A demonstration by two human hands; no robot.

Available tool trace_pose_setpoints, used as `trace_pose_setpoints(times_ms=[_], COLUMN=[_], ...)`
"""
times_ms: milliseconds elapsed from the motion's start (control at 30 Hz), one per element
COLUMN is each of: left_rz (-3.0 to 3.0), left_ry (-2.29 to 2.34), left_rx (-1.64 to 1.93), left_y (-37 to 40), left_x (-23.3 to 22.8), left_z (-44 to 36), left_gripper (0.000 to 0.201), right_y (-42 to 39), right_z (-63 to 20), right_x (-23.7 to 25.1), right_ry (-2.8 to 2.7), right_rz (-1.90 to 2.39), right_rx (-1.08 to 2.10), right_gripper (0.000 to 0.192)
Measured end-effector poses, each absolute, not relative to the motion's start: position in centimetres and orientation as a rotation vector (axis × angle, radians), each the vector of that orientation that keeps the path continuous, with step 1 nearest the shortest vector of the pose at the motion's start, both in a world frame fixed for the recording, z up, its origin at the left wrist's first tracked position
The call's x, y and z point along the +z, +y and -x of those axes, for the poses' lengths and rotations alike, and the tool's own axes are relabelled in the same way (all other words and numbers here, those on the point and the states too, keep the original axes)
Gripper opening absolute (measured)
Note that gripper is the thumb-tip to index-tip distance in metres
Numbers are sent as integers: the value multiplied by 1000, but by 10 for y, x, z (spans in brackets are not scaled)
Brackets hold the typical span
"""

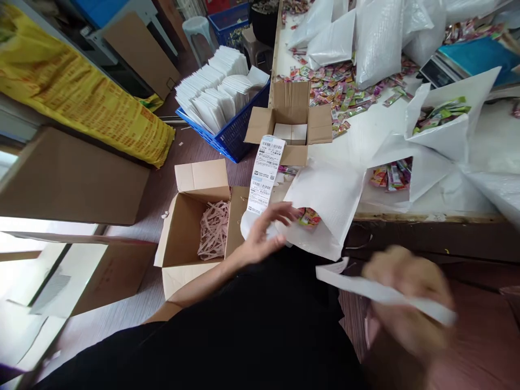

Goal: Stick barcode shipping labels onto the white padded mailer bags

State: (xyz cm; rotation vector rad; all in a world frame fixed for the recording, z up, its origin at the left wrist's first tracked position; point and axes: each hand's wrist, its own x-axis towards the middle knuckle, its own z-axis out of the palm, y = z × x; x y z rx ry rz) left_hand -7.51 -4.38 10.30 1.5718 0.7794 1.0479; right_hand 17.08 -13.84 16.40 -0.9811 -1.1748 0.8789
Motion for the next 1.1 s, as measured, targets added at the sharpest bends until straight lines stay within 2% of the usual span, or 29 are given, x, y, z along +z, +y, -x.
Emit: trace_pose_setpoints(times_ms=[33,67,167,200,267,400,500,533,600,667,767,867,933,1000,1100], left_rz=[-1552,-1523,-1456,-1439,-1414,-1486,-1856,-1927,-1989,-2087,-2493,-2637,-2578,-2434,-2031], left_ry=[621,546,720,850,1160,1924,1727,1655,1614,1570,1106,580,406,441,867], left_rx=[933,825,701,726,824,1170,1287,1296,1274,1174,799,483,494,635,839], left_y=[-50,-55,-61,-60,-57,-52,-51,-50,-44,-32,-4,20,25,21,9], left_x=[111,116,116,110,90,34,6,3,6,18,33,33,25,15,4], left_z=[69,65,81,98,149,268,308,305,275,226,154,116,109,107,98], left_gripper=[57,57,23,17,17,21,60,70,70,64,66,54,41,31,26], right_y=[-124,-110,-89,-88,-92,-104,-109,-110,-108,-103,-98,-102,-109,-114,-112], right_z=[-147,-123,-79,-79,-97,-164,-192,-195,-195,-193,-197,-207,-213,-216,-213], right_x=[162,160,147,142,128,87,52,44,32,28,28,26,20,12,0], right_ry=[-1153,-1178,-1367,-1424,-1526,-1748,-1993,-2068,-2170,-2221,-2204,-2084,-1928,-1673,-1244], right_rz=[1020,1054,998,997,1105,1487,1623,1638,1630,1542,1363,1357,1431,1554,1800], right_rx=[951,956,952,930,804,310,169,164,139,80,26,80,133,134,114], right_gripper=[21,15,5,4,18,44,66,70,72,63,45,36,31,28,41])
